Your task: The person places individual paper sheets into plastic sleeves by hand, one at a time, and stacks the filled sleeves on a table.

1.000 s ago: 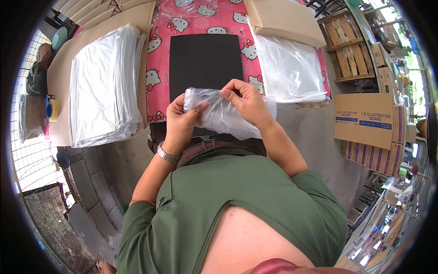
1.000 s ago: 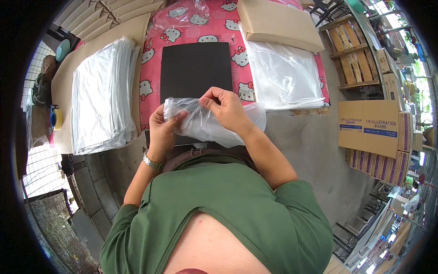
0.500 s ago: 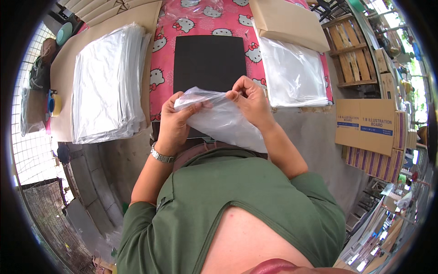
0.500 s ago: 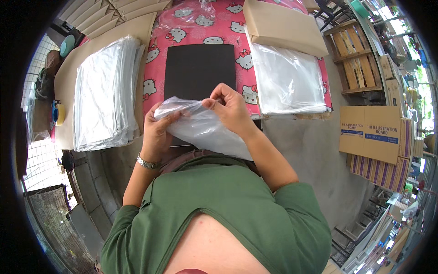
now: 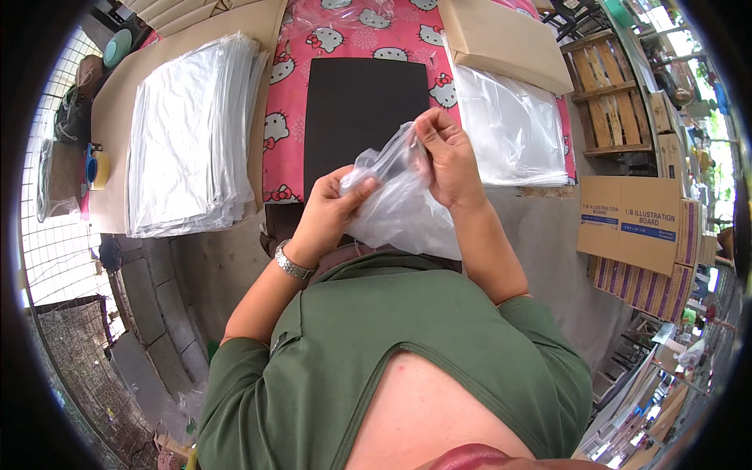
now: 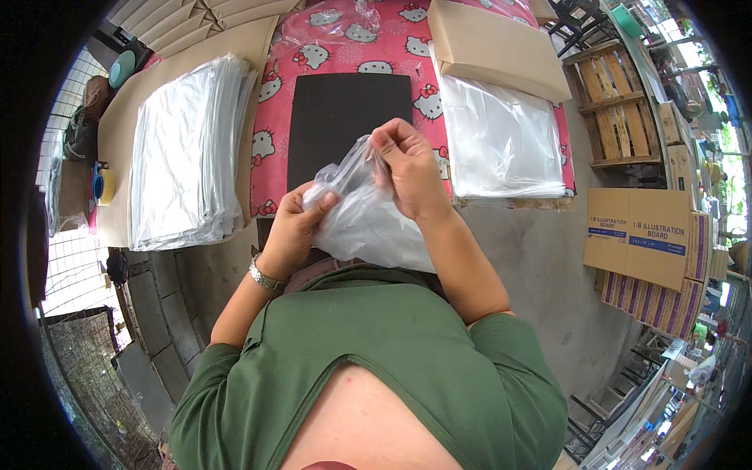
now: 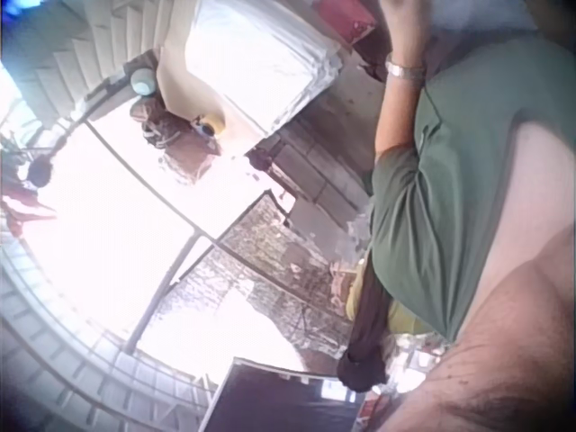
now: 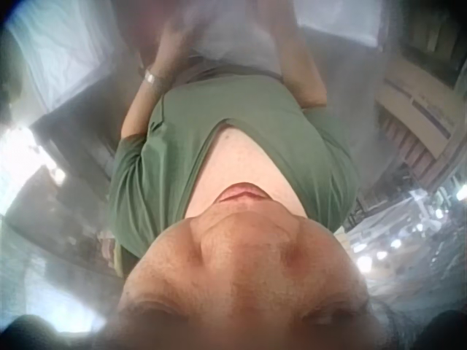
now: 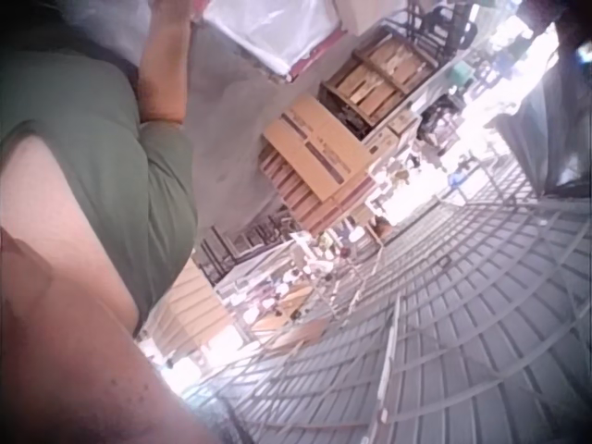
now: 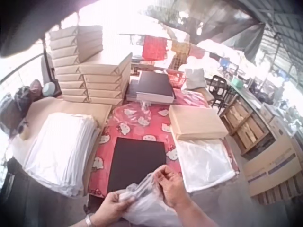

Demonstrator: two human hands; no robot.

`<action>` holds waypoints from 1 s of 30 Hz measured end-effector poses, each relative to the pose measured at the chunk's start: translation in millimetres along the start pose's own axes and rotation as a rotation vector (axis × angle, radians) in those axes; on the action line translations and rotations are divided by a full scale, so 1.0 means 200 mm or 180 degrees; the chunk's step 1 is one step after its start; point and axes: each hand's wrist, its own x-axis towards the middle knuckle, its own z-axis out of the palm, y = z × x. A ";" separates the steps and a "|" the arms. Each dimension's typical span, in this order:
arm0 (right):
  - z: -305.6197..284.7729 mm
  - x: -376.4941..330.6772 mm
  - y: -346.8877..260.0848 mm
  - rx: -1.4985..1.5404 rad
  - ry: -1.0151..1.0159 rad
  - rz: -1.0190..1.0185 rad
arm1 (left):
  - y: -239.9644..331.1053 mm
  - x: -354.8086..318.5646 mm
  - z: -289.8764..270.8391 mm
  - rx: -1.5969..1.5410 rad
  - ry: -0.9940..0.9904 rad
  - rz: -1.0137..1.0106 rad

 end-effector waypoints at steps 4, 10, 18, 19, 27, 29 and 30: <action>0.01 -0.08 -0.10 -0.0993 -0.1515 0.1200 | 0.07 -0.02 -0.09 -0.0823 0.0787 0.0049; -0.14 -0.13 -0.07 0.0199 -0.1282 -0.0342 | 0.02 -0.06 -0.33 0.0339 -0.0510 0.0083; -0.25 -0.09 -0.12 -0.2074 -0.1838 0.1354 | 0.18 -0.08 -0.35 -0.1279 0.0147 0.0273; -0.26 -0.10 -0.10 -0.1989 -0.1956 0.1093 | 0.17 -0.06 -0.41 -0.1197 -0.0354 0.0406; -0.33 0.04 -0.13 -0.0089 -0.0139 -0.0385 | 0.05 -0.06 -0.28 0.1445 -0.1527 -0.1028; -0.43 0.13 -0.13 -0.2267 0.0208 -0.0325 | 0.06 -0.06 -0.29 0.1085 -0.1128 -0.1072; -0.51 0.19 -0.13 -0.2815 0.0590 -0.0493 | 0.06 -0.04 -0.29 0.1127 -0.1000 -0.0874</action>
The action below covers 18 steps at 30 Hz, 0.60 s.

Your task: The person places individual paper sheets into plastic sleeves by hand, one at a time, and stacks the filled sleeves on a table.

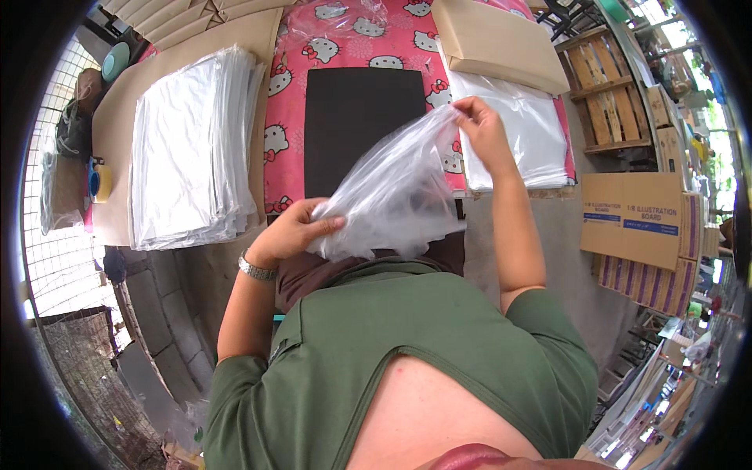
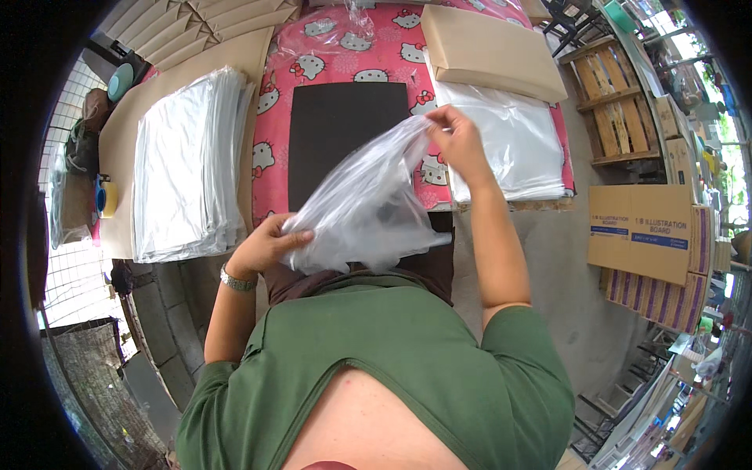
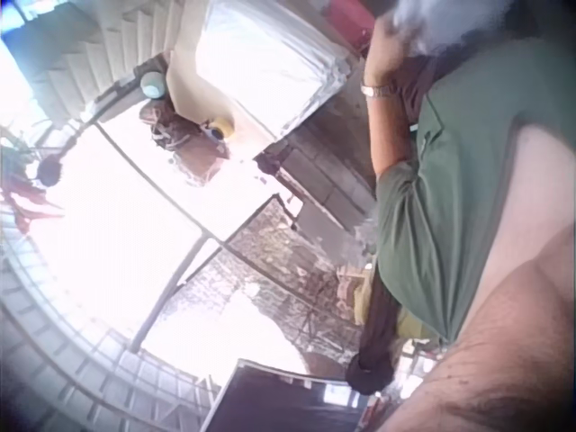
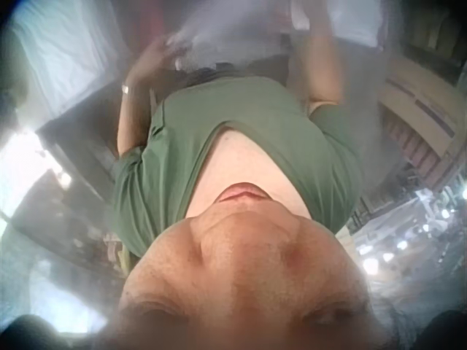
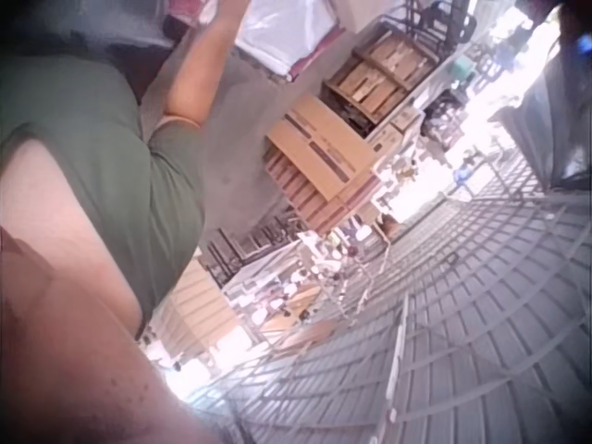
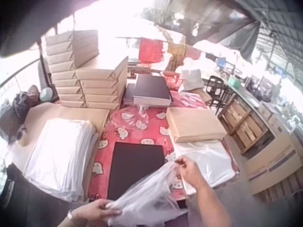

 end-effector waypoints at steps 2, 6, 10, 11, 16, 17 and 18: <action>-0.07 0.14 0.09 -0.1129 0.0750 -0.0136 | -0.05 0.05 -0.01 0.0207 0.0338 0.0365; -0.10 0.35 0.07 0.0032 0.0458 0.0105 | -0.04 0.06 0.01 -0.0535 0.0737 0.0259; -0.09 0.50 0.32 0.2125 0.0803 0.0927 | -0.10 0.09 -0.06 -0.1278 0.1297 0.0945; -0.11 0.53 0.38 0.2631 0.1144 0.1202 | -0.09 0.11 -0.07 -0.1478 0.1376 0.1079; -0.18 0.75 0.55 0.3996 0.1608 0.1702 | 0.02 0.19 -0.03 -0.1520 0.0823 0.0402; -0.21 0.79 0.57 0.4034 0.1533 0.1742 | 0.05 0.28 0.03 -0.1066 0.0662 0.0239; -0.21 0.82 0.58 0.4073 0.1429 0.1798 | 0.10 0.38 0.11 -0.0621 0.0528 0.0073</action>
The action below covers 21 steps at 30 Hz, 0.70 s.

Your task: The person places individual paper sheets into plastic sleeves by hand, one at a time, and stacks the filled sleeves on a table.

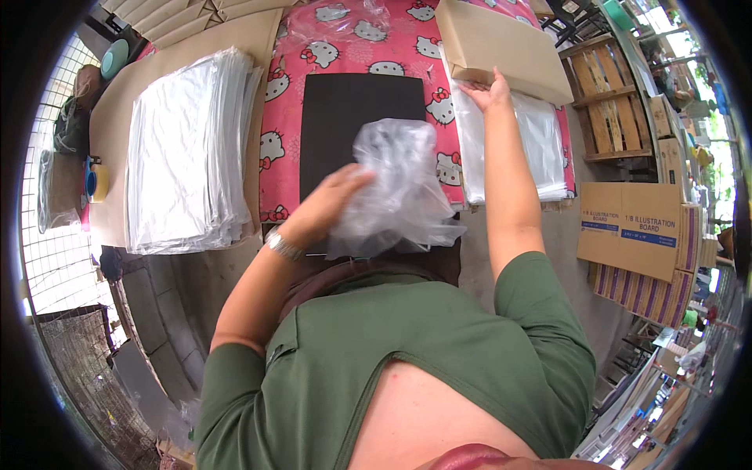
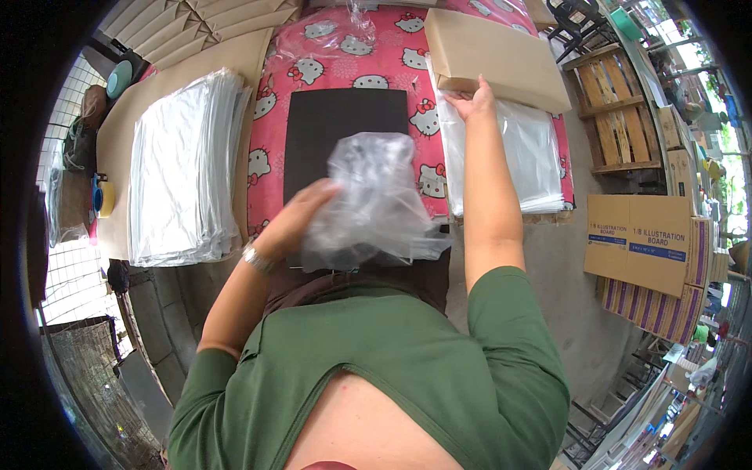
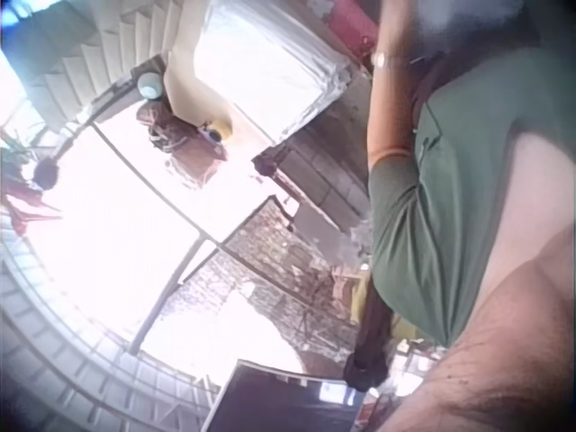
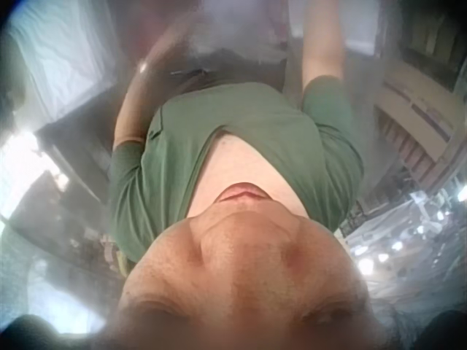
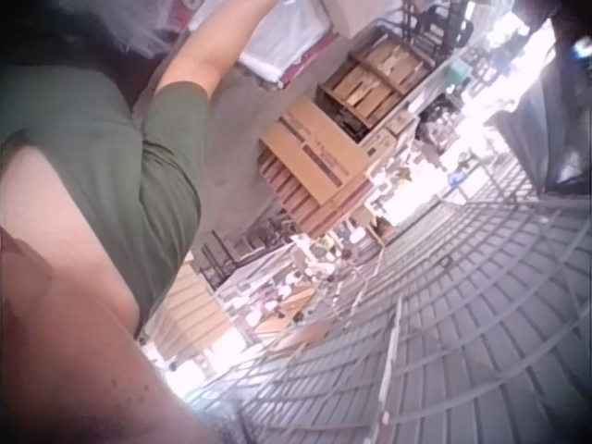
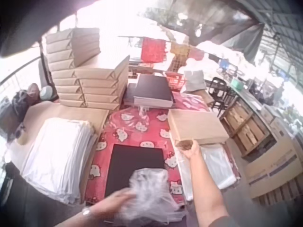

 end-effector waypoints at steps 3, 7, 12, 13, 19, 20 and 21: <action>0.13 0.00 -0.06 0.0048 0.0226 0.0367 | 0.02 0.31 0.16 0.1456 -0.0253 0.0156; 0.26 -0.06 -0.08 -0.0215 0.1182 0.0672 | 0.11 0.76 0.37 0.0657 -0.0509 -0.0185; 0.30 -0.04 -0.09 -0.0525 0.1360 0.0570 | 0.08 1.23 0.57 -0.0212 0.0674 -0.0746; 0.28 -0.01 -0.09 -0.0444 0.1340 0.0504 | 0.06 1.29 0.59 0.0106 0.0873 -0.0622; 0.22 0.05 -0.10 -0.0428 0.1674 0.0608 | 0.08 1.38 0.66 0.1216 0.1611 -0.0298; 0.19 0.06 -0.11 -0.0379 0.1625 0.0631 | 0.09 1.38 0.66 0.1330 0.1622 -0.0269; 0.18 0.06 -0.11 -0.0337 0.1558 0.0666 | 0.10 1.38 0.66 0.1442 0.1658 -0.0239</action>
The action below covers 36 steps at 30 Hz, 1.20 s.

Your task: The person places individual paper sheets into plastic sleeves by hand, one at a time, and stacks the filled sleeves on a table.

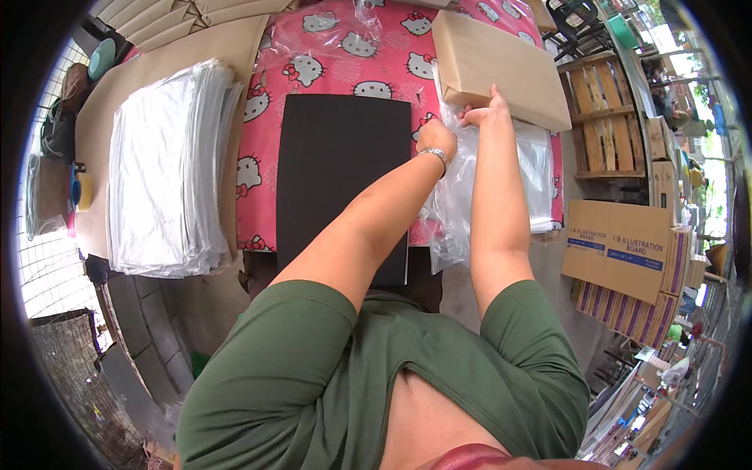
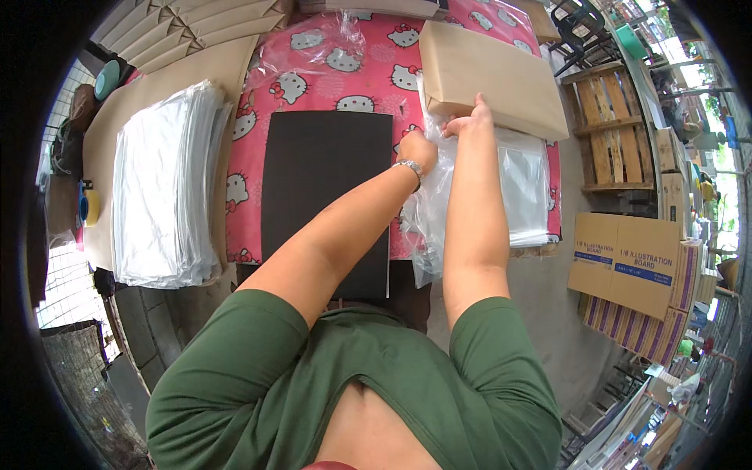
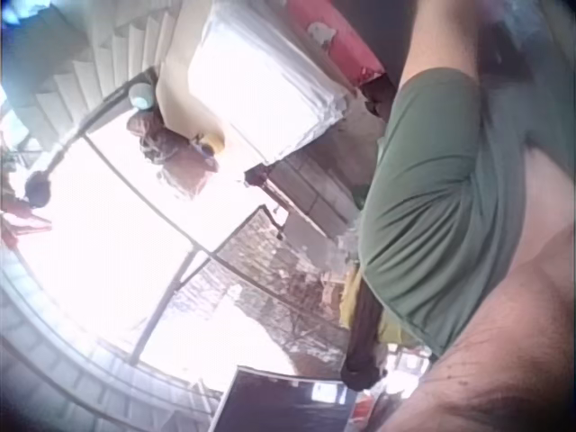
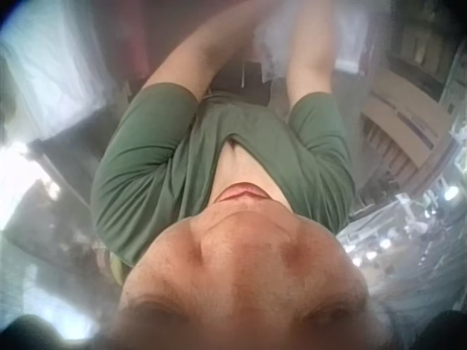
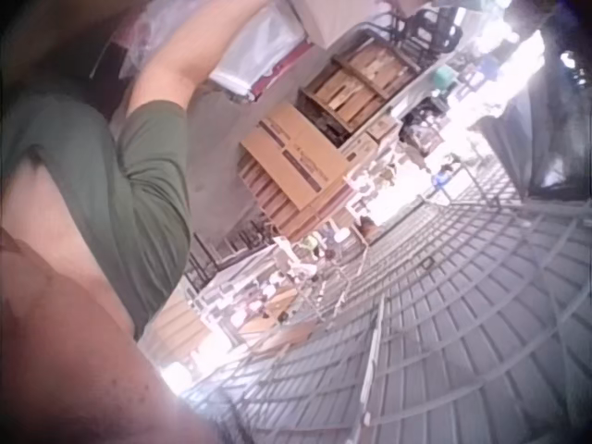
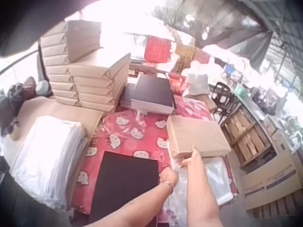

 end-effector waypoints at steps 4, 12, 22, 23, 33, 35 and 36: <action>0.01 0.00 -0.03 0.0147 -0.0142 0.0171 | 0.04 0.05 -0.01 0.0183 0.0008 0.0175; 0.11 -0.05 0.03 -0.0135 -0.0408 -0.0210 | 0.04 0.18 0.01 0.0124 0.0218 0.0445; -0.08 -0.45 0.09 -0.0221 -0.2047 -0.1656 | -0.15 -0.49 -0.47 0.0033 -0.0996 0.1359; -0.14 -0.59 0.14 -0.0763 -0.2135 -0.2335 | -0.13 -0.58 -0.59 -0.0014 -0.1382 0.1337; -0.77 -0.91 0.63 -0.3186 -0.4159 -0.0890 | -0.55 -0.93 -1.26 -0.0963 -0.2097 0.0954; -0.79 -0.92 0.74 -0.1866 -0.4288 -0.1154 | -0.62 -1.04 -1.25 -0.0908 -0.2243 0.1293; -0.77 -0.96 0.80 -0.1331 -0.4162 -0.0721 | -0.67 -1.04 -1.27 -0.0476 -0.2628 0.1005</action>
